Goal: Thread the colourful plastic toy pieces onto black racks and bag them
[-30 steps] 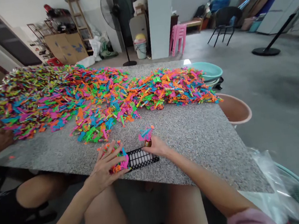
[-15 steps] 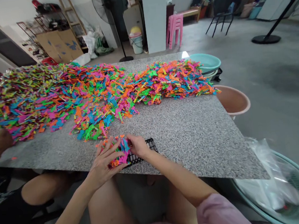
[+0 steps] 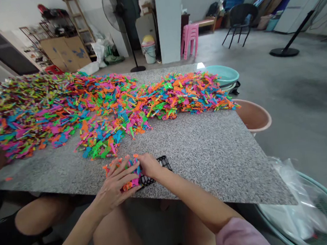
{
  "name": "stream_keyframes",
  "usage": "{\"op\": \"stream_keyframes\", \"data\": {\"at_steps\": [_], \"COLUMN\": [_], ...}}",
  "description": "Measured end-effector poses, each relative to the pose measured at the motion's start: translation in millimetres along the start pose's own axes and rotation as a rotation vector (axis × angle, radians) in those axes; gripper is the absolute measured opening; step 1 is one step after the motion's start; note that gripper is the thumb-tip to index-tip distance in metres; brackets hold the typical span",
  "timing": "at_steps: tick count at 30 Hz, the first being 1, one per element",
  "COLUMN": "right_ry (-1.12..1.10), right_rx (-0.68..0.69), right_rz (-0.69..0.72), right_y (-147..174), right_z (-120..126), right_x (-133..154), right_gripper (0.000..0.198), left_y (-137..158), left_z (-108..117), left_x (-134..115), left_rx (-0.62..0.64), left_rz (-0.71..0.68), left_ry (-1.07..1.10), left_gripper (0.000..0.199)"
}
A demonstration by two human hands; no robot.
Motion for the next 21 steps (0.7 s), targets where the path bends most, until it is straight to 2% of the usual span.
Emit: {"op": "stream_keyframes", "data": {"at_steps": [2,7,14,21], "right_ry": [-0.025,-0.143,-0.212,-0.225], "right_rx": [0.019,0.066,0.08,0.014], "right_rz": [0.069,0.201,0.244,0.281], "right_y": [-4,-12,-23,-6], "right_z": [-1,-4,-10,-20], "right_x": [2,9,8,-2], "right_gripper": [0.032,0.021,0.018,0.035], "left_y": [-1,-1,1,1], "left_z": [-2,2,5,10], "left_x": [1,1,2,1], "left_rx": [0.017,-0.061,-0.108,-0.153], "left_rz": [-0.003,0.03,0.042,0.056], "left_ry": [0.012,0.019,0.021,0.052], "left_gripper": [0.015,0.012,0.012,0.008]}}
Point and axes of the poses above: each hand's wrist, its own y-axis away from the middle knuckle, its own z-axis out of the back of the hand, x = y × z, the point moved 8 cm from there along -y, towards the middle knuckle, and after that the axes turned 6 degrees about -y, right-handed, at the moved point
